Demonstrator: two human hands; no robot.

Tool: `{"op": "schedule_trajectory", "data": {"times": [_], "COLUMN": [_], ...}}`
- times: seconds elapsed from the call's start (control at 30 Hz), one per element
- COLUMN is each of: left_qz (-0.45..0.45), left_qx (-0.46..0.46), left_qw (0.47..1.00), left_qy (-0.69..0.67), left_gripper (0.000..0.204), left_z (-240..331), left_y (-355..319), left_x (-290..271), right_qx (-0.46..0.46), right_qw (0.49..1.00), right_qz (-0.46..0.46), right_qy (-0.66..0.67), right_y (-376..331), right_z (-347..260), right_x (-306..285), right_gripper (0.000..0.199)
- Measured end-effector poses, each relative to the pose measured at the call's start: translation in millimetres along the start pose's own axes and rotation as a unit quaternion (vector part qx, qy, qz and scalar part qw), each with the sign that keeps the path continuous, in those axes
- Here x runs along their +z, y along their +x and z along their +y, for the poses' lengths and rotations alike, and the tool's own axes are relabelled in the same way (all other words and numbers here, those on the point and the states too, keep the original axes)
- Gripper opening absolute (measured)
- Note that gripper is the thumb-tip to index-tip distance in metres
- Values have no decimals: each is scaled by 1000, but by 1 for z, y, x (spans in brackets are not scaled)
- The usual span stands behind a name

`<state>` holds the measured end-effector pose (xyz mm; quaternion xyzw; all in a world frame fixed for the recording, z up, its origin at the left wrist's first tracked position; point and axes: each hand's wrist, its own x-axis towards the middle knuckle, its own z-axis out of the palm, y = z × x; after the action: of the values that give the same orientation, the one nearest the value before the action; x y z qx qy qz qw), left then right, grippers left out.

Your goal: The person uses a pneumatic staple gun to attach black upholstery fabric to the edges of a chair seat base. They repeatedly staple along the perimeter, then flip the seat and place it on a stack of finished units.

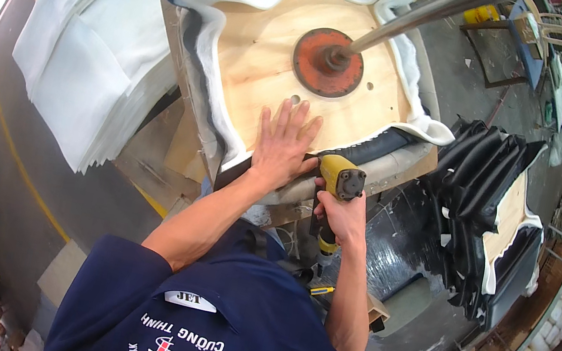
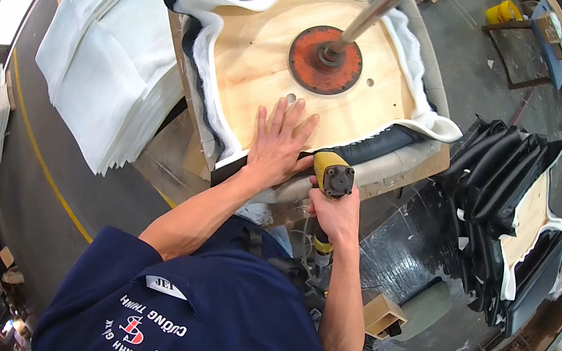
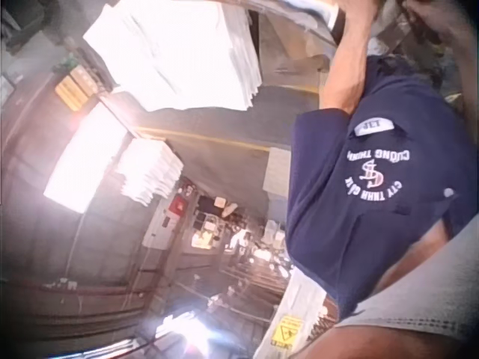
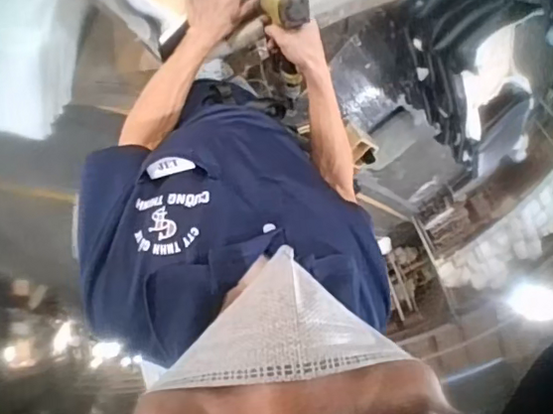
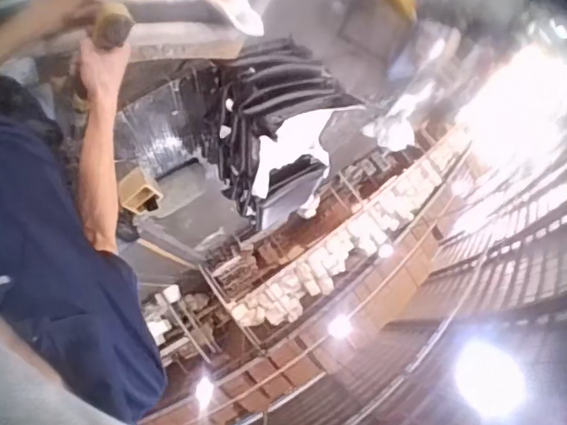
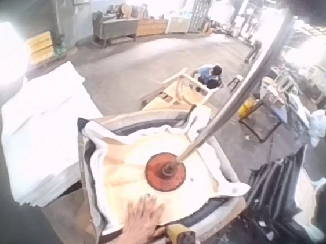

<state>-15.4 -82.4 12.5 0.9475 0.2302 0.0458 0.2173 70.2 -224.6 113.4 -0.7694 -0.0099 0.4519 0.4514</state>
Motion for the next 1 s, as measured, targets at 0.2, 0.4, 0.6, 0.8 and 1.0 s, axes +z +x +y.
{"op": "schedule_trajectory", "data": {"times": [0.2, 0.4, 0.6, 0.8, 1.0], "left_qz": [18, 8, -18, -16, -19], "left_qx": [-10, 3, 14, -12, -25], "left_qw": [1000, 1000, 1000, 1000, 1000], "left_qy": [9, -15, -4, -5, -3], "left_gripper": [87, 92, 91, 87, 81], "left_z": [1, -5, -9, -4, 0], "left_y": [0, 1, 1, -3, -3], "left_x": [9, -4, -9, -3, -2], "right_qx": [-20, -20, -18, 0, -15], "right_qw": [997, 1000, 999, 999, 998], "right_qz": [25, 0, -15, 12, 18], "right_qy": [-75, -3, 23, -44, -51], "right_y": [9, -1, -8, -4, -1], "right_z": [-6, -8, 2, -3, -6], "right_x": [14, 6, 6, 24, 25], "right_gripper": [28, 33, 34, 35, 30]}}
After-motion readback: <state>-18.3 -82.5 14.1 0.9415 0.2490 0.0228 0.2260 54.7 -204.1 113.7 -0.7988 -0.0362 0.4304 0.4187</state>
